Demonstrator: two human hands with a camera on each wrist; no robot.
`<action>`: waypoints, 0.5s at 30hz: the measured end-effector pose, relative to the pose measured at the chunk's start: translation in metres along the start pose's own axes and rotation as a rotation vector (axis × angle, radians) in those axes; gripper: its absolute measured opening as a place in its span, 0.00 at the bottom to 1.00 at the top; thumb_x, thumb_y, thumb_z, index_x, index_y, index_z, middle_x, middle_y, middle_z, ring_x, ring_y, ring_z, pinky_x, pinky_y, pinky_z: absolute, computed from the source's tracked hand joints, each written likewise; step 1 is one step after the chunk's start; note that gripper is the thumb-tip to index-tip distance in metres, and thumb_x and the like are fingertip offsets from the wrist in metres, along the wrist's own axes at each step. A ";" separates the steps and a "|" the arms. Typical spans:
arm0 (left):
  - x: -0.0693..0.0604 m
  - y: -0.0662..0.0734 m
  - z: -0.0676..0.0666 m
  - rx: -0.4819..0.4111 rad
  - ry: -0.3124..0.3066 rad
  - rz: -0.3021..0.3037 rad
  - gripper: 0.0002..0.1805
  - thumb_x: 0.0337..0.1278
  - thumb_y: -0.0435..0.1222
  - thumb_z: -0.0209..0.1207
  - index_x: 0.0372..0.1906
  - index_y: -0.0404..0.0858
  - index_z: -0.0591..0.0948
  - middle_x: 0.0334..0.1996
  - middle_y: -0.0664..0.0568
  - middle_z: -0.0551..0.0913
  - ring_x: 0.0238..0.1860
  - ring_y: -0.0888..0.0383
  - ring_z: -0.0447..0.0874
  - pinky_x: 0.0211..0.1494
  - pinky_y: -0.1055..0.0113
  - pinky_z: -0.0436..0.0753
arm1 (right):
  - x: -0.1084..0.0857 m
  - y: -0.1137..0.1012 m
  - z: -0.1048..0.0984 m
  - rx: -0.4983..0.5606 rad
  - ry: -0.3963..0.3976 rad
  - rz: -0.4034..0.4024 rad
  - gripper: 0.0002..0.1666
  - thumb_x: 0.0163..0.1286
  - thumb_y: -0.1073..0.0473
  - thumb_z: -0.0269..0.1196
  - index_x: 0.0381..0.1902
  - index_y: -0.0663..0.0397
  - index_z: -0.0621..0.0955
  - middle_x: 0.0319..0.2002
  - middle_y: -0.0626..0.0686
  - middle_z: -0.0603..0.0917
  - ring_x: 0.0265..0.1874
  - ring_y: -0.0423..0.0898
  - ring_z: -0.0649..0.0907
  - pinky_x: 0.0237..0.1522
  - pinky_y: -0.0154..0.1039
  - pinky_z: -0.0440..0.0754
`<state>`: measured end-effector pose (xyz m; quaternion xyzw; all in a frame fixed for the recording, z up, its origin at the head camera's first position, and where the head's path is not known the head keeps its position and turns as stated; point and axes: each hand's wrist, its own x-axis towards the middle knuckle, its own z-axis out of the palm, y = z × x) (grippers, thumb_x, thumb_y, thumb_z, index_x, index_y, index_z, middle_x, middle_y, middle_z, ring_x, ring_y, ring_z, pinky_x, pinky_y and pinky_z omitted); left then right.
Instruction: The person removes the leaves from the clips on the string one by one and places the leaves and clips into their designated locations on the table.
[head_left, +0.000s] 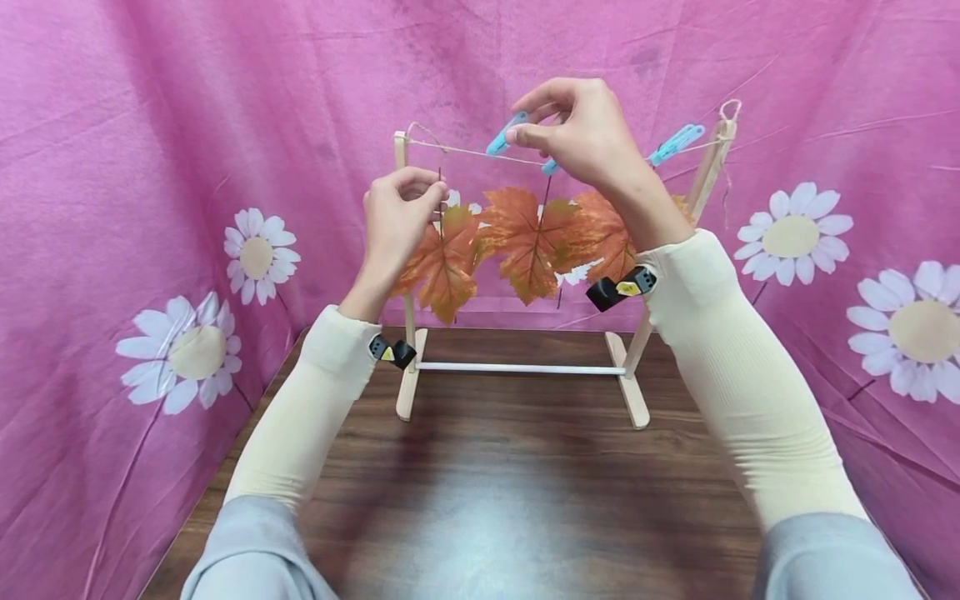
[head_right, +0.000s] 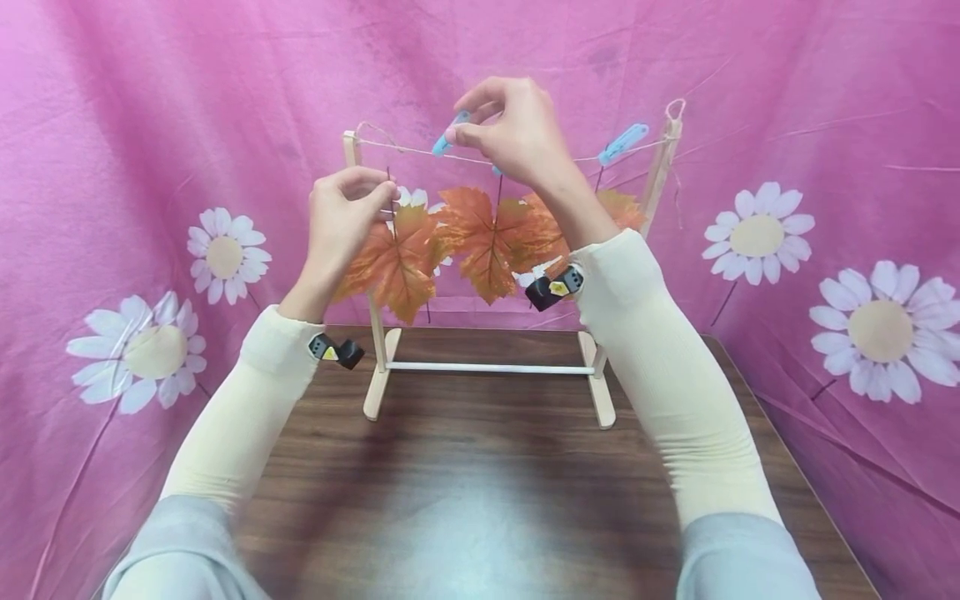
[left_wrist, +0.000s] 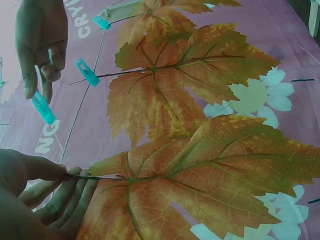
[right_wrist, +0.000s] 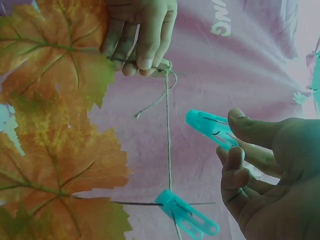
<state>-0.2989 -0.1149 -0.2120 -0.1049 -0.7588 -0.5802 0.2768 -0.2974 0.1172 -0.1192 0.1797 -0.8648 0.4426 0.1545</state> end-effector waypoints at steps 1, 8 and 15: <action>-0.001 0.000 -0.001 -0.002 0.000 0.000 0.07 0.69 0.32 0.66 0.44 0.33 0.91 0.36 0.43 0.93 0.30 0.64 0.90 0.38 0.71 0.93 | -0.002 0.002 -0.001 0.004 0.000 -0.003 0.25 0.67 0.51 0.78 0.59 0.51 0.88 0.40 0.40 0.86 0.29 0.38 0.85 0.29 0.29 0.81; -0.011 -0.005 -0.007 -0.019 0.002 -0.005 0.08 0.68 0.32 0.65 0.45 0.33 0.91 0.34 0.46 0.93 0.29 0.63 0.90 0.34 0.72 0.92 | -0.020 0.015 -0.003 -0.017 -0.012 -0.008 0.25 0.66 0.47 0.78 0.58 0.46 0.87 0.43 0.41 0.88 0.32 0.39 0.84 0.30 0.31 0.78; -0.022 -0.009 -0.012 -0.036 -0.003 -0.012 0.08 0.68 0.32 0.65 0.44 0.32 0.91 0.33 0.45 0.93 0.29 0.63 0.91 0.34 0.72 0.92 | -0.042 0.028 -0.003 0.041 -0.029 -0.021 0.24 0.66 0.49 0.78 0.58 0.48 0.86 0.45 0.43 0.88 0.34 0.43 0.90 0.32 0.33 0.85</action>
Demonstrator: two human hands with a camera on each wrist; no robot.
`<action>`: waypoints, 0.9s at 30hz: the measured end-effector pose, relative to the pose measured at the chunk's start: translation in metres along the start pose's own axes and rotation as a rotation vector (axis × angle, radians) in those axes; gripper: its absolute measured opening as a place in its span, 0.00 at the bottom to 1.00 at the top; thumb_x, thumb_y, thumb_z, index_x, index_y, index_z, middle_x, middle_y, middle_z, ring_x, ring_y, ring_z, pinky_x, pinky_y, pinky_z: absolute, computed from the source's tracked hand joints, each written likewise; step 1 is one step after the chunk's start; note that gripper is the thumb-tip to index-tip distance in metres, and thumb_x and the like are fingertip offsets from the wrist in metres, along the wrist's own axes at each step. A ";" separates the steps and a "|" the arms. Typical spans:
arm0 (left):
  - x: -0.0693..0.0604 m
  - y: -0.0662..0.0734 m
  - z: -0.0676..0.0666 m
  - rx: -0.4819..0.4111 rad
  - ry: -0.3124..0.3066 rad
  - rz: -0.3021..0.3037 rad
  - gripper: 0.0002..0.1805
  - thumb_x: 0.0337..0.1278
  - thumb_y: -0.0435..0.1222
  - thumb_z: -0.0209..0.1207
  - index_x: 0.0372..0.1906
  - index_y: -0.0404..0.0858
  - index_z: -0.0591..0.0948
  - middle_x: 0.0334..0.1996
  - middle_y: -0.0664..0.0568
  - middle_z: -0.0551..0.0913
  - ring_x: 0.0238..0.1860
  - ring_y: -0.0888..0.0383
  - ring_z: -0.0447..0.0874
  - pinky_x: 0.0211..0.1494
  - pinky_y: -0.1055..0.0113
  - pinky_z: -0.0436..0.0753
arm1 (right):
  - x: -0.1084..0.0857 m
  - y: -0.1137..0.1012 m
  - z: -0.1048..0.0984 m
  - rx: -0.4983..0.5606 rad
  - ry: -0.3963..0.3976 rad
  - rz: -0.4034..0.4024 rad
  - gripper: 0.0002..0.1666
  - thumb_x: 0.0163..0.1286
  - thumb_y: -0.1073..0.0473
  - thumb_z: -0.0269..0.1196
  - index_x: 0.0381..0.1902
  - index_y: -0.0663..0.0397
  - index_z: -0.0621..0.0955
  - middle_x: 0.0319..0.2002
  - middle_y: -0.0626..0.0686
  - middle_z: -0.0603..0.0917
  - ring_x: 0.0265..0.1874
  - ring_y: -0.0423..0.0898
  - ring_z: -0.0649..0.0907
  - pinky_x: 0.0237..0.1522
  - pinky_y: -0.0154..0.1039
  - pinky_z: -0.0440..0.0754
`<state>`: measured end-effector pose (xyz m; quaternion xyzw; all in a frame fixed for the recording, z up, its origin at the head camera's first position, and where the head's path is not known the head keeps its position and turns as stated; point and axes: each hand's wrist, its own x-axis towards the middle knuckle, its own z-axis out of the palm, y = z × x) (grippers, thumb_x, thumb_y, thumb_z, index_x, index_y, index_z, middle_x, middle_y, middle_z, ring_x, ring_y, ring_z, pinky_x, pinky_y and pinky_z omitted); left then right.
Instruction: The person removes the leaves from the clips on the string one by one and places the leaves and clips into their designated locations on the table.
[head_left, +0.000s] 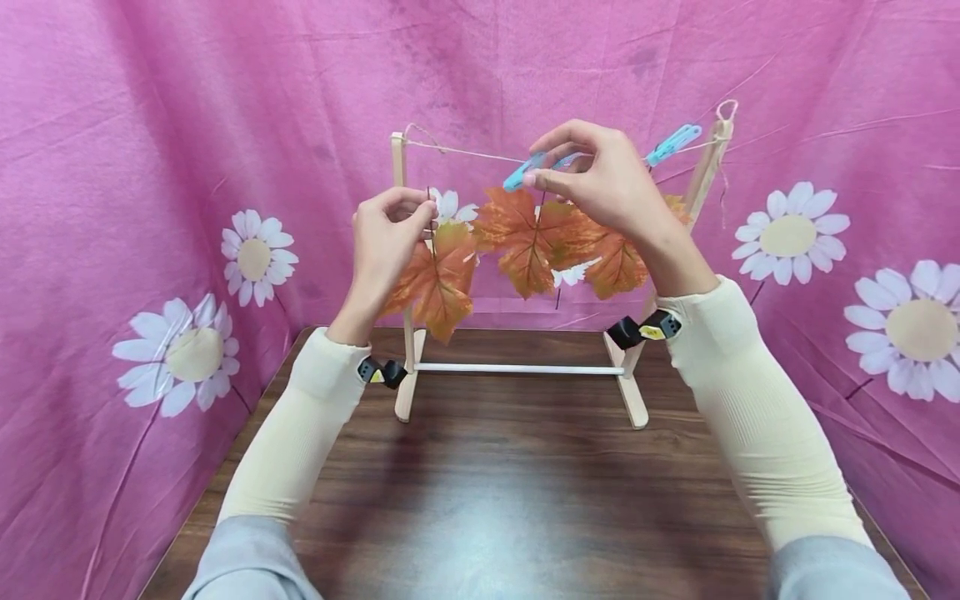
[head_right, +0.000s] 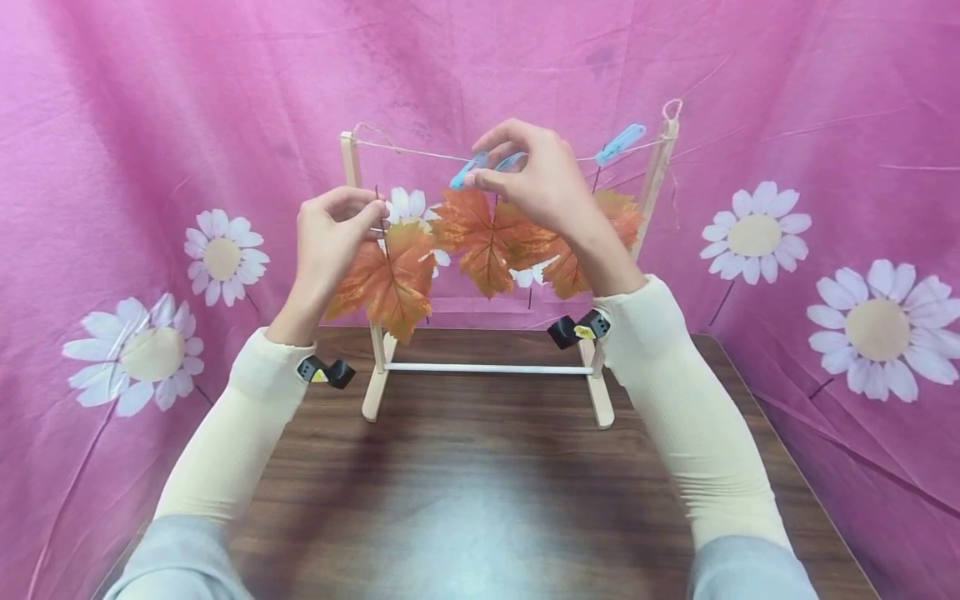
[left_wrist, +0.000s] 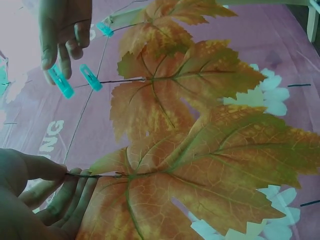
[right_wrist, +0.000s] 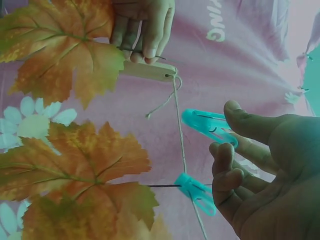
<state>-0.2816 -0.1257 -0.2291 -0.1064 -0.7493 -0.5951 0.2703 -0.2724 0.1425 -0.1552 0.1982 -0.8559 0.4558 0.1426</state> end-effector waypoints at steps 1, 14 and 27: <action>-0.002 0.000 -0.001 -0.004 -0.001 -0.002 0.08 0.68 0.32 0.66 0.45 0.32 0.90 0.33 0.45 0.93 0.29 0.63 0.91 0.34 0.72 0.92 | -0.003 0.002 0.000 0.007 0.001 0.003 0.24 0.66 0.49 0.78 0.57 0.47 0.86 0.44 0.43 0.88 0.34 0.43 0.90 0.33 0.33 0.84; -0.027 -0.007 0.000 -0.081 -0.023 -0.031 0.07 0.67 0.32 0.68 0.44 0.31 0.89 0.33 0.42 0.92 0.28 0.63 0.92 0.38 0.67 0.94 | -0.042 0.037 0.002 -0.024 0.055 0.020 0.22 0.69 0.47 0.75 0.55 0.47 0.84 0.38 0.40 0.87 0.31 0.41 0.87 0.33 0.31 0.81; -0.051 -0.031 0.011 -0.121 -0.052 -0.053 0.09 0.67 0.31 0.69 0.44 0.27 0.89 0.33 0.40 0.91 0.27 0.61 0.89 0.37 0.69 0.93 | -0.073 0.075 -0.001 -0.030 0.037 0.043 0.21 0.73 0.44 0.71 0.57 0.48 0.86 0.32 0.44 0.90 0.27 0.40 0.88 0.27 0.33 0.83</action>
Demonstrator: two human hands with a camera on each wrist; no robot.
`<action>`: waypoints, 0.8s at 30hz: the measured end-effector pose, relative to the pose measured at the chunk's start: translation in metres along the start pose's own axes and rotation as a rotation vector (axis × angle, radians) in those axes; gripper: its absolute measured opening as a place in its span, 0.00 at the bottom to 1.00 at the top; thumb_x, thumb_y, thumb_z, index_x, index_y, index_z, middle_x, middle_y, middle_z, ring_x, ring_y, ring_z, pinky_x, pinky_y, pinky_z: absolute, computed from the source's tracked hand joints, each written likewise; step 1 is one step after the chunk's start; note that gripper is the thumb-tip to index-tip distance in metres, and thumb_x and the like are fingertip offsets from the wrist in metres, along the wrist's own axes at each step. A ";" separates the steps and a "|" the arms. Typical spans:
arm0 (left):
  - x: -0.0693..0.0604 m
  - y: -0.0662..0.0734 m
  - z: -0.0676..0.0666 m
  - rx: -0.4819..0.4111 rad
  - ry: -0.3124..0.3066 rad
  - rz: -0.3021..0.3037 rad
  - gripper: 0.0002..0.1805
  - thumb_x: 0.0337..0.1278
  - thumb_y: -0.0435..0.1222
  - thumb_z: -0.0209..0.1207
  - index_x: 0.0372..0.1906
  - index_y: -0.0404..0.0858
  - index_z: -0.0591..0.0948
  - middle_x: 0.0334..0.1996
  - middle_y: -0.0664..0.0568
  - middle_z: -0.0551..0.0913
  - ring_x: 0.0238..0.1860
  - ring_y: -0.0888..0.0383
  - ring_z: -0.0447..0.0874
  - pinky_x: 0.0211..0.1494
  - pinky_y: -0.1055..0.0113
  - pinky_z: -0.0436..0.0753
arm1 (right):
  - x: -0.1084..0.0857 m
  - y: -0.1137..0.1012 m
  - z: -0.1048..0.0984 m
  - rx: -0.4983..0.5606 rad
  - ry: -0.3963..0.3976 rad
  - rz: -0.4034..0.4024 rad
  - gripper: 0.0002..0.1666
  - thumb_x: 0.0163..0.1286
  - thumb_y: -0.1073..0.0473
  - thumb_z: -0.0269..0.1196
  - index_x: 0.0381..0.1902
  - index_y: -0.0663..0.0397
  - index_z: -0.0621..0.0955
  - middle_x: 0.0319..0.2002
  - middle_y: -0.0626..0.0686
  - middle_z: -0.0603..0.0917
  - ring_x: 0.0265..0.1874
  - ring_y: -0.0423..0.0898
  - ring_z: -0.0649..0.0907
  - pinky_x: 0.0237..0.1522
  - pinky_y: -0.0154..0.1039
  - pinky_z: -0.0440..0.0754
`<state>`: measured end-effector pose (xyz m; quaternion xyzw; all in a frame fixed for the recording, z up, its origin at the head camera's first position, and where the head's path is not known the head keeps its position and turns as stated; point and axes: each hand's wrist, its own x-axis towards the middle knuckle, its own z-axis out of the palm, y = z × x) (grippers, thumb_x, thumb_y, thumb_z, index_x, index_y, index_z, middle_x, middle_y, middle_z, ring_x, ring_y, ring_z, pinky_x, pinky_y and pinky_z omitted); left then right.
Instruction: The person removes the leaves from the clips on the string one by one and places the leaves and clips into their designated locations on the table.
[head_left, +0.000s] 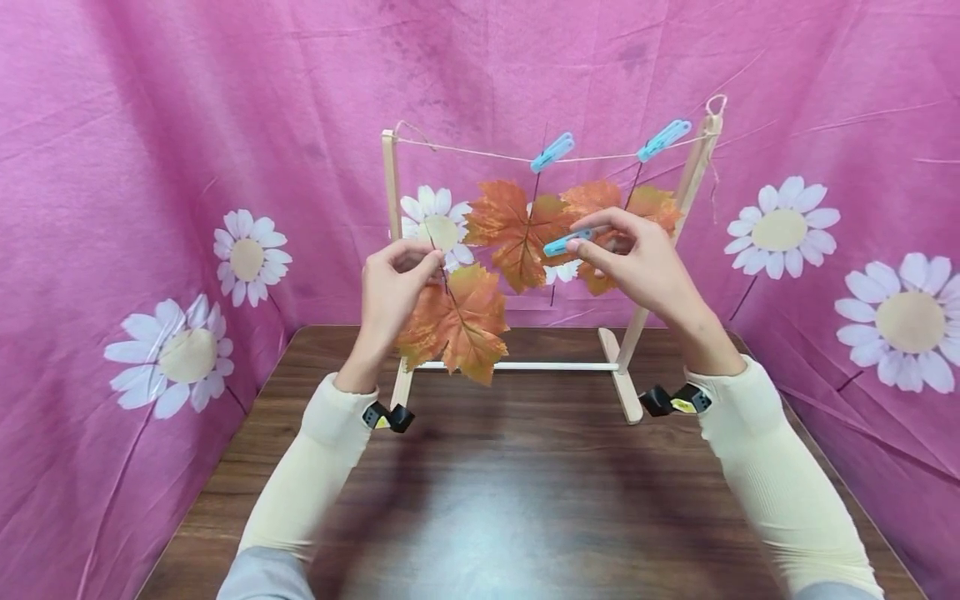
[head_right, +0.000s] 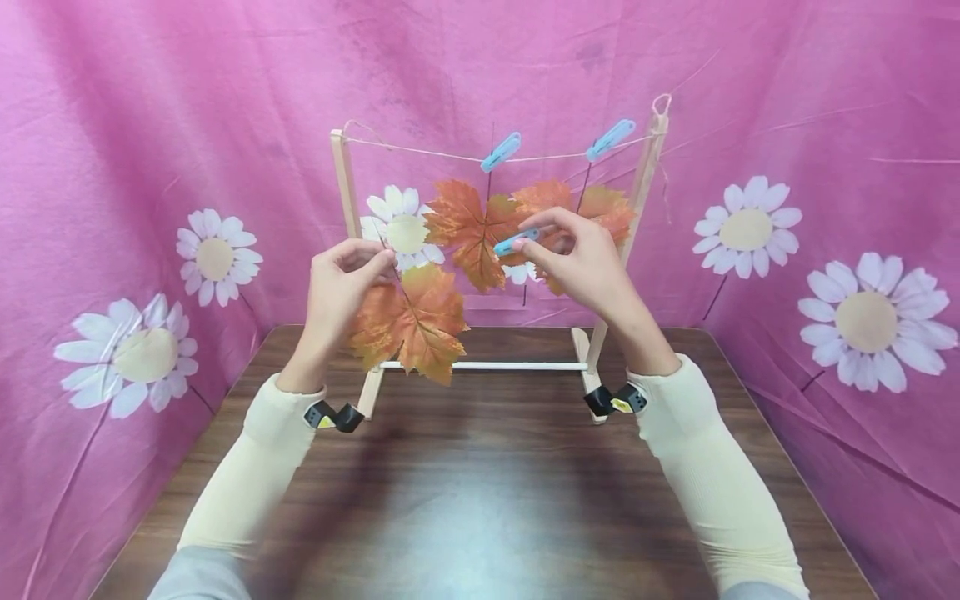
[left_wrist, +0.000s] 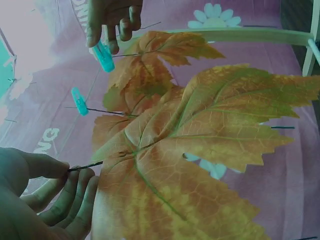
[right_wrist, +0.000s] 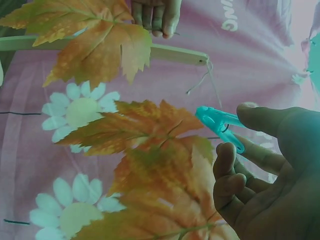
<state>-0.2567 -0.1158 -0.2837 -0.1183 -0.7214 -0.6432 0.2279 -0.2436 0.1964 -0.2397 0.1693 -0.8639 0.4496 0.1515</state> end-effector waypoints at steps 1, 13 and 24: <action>-0.002 -0.002 0.000 -0.014 -0.004 -0.006 0.08 0.67 0.30 0.68 0.44 0.26 0.88 0.32 0.41 0.91 0.27 0.61 0.89 0.37 0.68 0.94 | -0.002 0.003 0.000 0.001 -0.002 0.002 0.21 0.74 0.44 0.71 0.57 0.48 0.86 0.32 0.45 0.91 0.27 0.39 0.88 0.28 0.33 0.83; -0.018 -0.033 0.005 -0.161 -0.014 -0.122 0.09 0.67 0.26 0.67 0.44 0.21 0.85 0.30 0.45 0.90 0.28 0.60 0.90 0.40 0.65 0.95 | -0.023 0.039 0.001 -0.014 -0.006 0.077 0.19 0.72 0.48 0.73 0.52 0.51 0.84 0.34 0.42 0.91 0.29 0.38 0.87 0.32 0.31 0.82; -0.031 -0.065 0.006 -0.270 0.014 -0.252 0.07 0.68 0.23 0.64 0.44 0.19 0.83 0.27 0.51 0.90 0.26 0.60 0.90 0.37 0.68 0.95 | -0.040 0.073 0.000 -0.060 -0.045 0.101 0.20 0.75 0.48 0.70 0.60 0.45 0.87 0.27 0.41 0.86 0.26 0.38 0.83 0.22 0.35 0.75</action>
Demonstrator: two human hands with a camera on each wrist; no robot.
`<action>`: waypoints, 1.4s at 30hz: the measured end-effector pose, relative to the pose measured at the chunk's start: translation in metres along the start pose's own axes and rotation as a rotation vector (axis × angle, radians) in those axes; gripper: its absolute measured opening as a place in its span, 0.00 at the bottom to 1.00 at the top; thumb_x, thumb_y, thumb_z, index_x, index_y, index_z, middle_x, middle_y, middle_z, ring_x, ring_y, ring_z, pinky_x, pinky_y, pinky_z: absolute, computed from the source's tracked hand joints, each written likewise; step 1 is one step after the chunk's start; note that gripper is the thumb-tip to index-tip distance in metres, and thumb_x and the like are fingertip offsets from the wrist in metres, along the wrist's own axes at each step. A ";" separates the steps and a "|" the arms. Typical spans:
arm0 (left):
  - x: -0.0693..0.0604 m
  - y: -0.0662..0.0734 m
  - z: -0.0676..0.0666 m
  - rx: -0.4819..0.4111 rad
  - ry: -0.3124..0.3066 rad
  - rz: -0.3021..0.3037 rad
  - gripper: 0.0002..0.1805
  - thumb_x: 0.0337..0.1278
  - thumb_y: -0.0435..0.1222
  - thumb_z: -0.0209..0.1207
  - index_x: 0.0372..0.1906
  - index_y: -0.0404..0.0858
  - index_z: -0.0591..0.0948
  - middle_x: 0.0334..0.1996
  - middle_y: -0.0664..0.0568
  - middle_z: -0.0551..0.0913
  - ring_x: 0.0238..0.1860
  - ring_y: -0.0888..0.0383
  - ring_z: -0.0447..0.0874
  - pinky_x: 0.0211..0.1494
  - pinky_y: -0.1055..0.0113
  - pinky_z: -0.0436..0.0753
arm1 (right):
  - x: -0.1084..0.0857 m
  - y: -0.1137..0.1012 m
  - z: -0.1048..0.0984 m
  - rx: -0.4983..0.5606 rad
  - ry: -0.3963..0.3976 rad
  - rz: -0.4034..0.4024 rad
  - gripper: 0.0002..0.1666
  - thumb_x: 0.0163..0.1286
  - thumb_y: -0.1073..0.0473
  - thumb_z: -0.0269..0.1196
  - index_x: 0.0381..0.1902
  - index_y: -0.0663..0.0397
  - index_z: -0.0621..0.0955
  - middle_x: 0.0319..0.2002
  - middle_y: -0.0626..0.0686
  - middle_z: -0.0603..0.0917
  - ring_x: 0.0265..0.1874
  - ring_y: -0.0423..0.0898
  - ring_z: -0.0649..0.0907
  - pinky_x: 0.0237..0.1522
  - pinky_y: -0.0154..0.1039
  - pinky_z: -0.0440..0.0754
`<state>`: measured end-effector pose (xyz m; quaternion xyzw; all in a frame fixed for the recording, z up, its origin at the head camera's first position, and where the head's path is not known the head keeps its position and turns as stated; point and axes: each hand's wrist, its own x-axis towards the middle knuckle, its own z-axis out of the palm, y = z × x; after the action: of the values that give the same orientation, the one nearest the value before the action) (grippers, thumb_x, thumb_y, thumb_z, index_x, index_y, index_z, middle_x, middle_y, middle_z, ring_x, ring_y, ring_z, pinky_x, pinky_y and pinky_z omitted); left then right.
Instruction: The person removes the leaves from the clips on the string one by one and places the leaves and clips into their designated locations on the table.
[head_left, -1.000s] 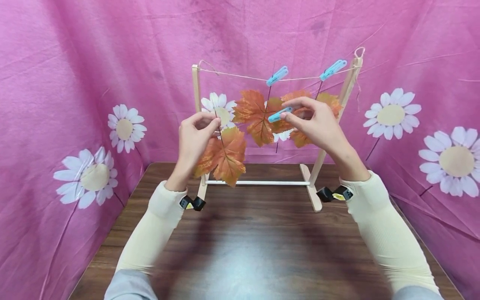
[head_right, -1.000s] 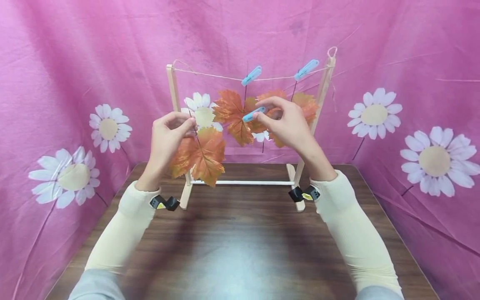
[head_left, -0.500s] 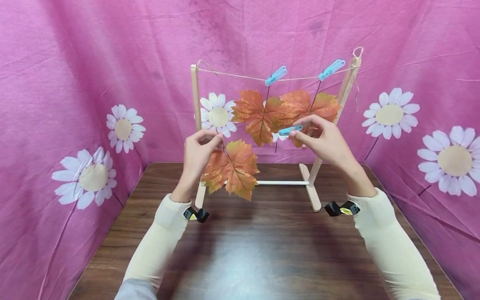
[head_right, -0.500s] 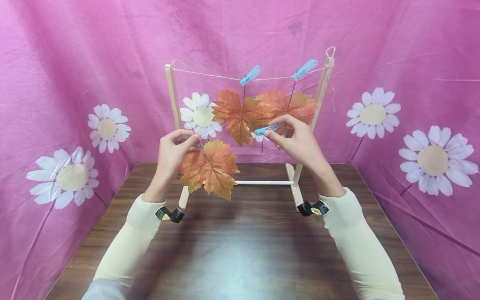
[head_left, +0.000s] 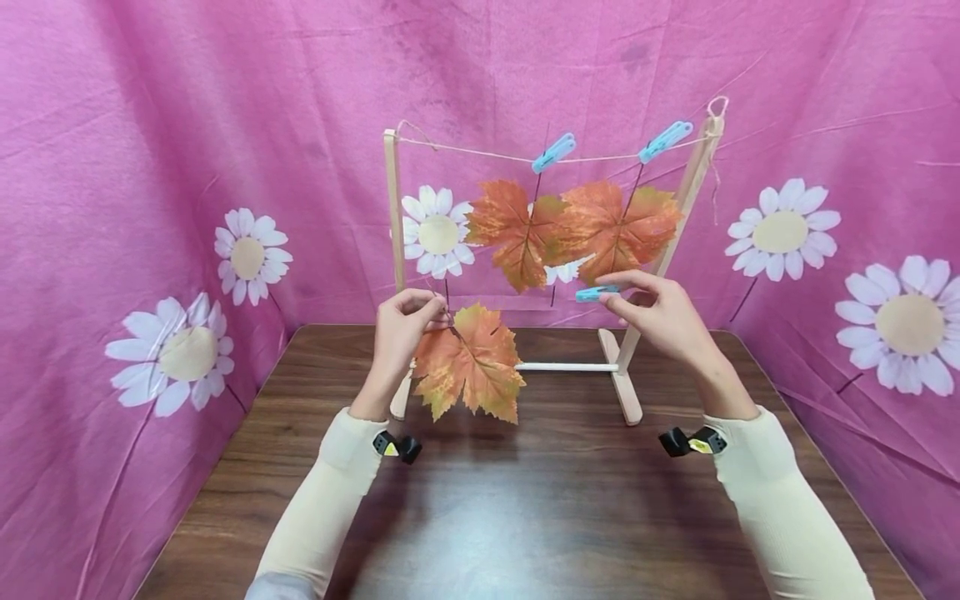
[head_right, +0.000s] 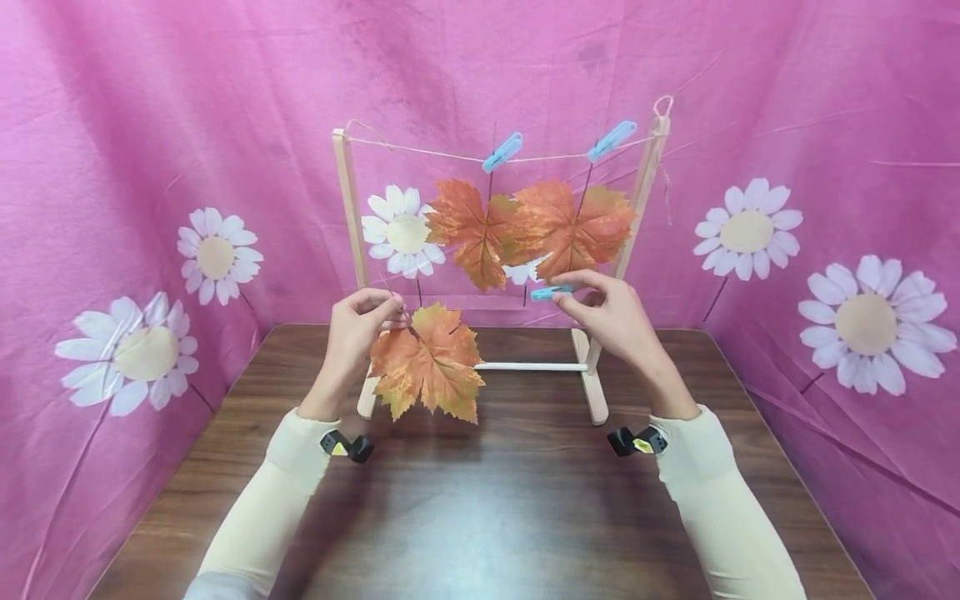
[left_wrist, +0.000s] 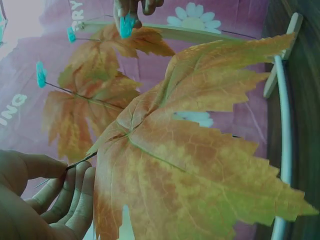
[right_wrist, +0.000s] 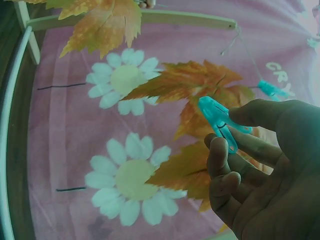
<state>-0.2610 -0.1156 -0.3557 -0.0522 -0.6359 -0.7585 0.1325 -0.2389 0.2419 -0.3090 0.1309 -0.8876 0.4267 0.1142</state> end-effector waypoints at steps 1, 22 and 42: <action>0.000 -0.003 -0.001 -0.002 0.004 -0.016 0.07 0.68 0.23 0.64 0.44 0.19 0.83 0.27 0.51 0.90 0.26 0.60 0.90 0.37 0.68 0.95 | -0.001 0.004 0.000 0.000 -0.009 0.008 0.20 0.75 0.48 0.70 0.60 0.46 0.87 0.26 0.41 0.86 0.25 0.38 0.83 0.21 0.35 0.74; -0.011 -0.076 -0.018 -0.099 0.102 -0.228 0.04 0.63 0.20 0.61 0.41 0.22 0.82 0.28 0.47 0.90 0.26 0.59 0.91 0.35 0.67 0.94 | -0.022 0.073 0.012 -0.017 -0.016 0.050 0.21 0.71 0.56 0.73 0.58 0.58 0.87 0.47 0.56 0.86 0.33 0.34 0.79 0.31 0.29 0.77; -0.028 -0.130 -0.029 -0.052 0.116 -0.364 0.05 0.66 0.21 0.57 0.44 0.21 0.79 0.29 0.44 0.90 0.27 0.58 0.92 0.39 0.64 0.96 | -0.039 0.126 -0.002 -0.134 0.058 0.190 0.20 0.72 0.52 0.72 0.57 0.54 0.85 0.44 0.57 0.89 0.32 0.30 0.80 0.35 0.30 0.79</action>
<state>-0.2660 -0.1196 -0.4916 0.1039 -0.6064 -0.7879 0.0283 -0.2440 0.3243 -0.4120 0.0260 -0.9189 0.3787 0.1072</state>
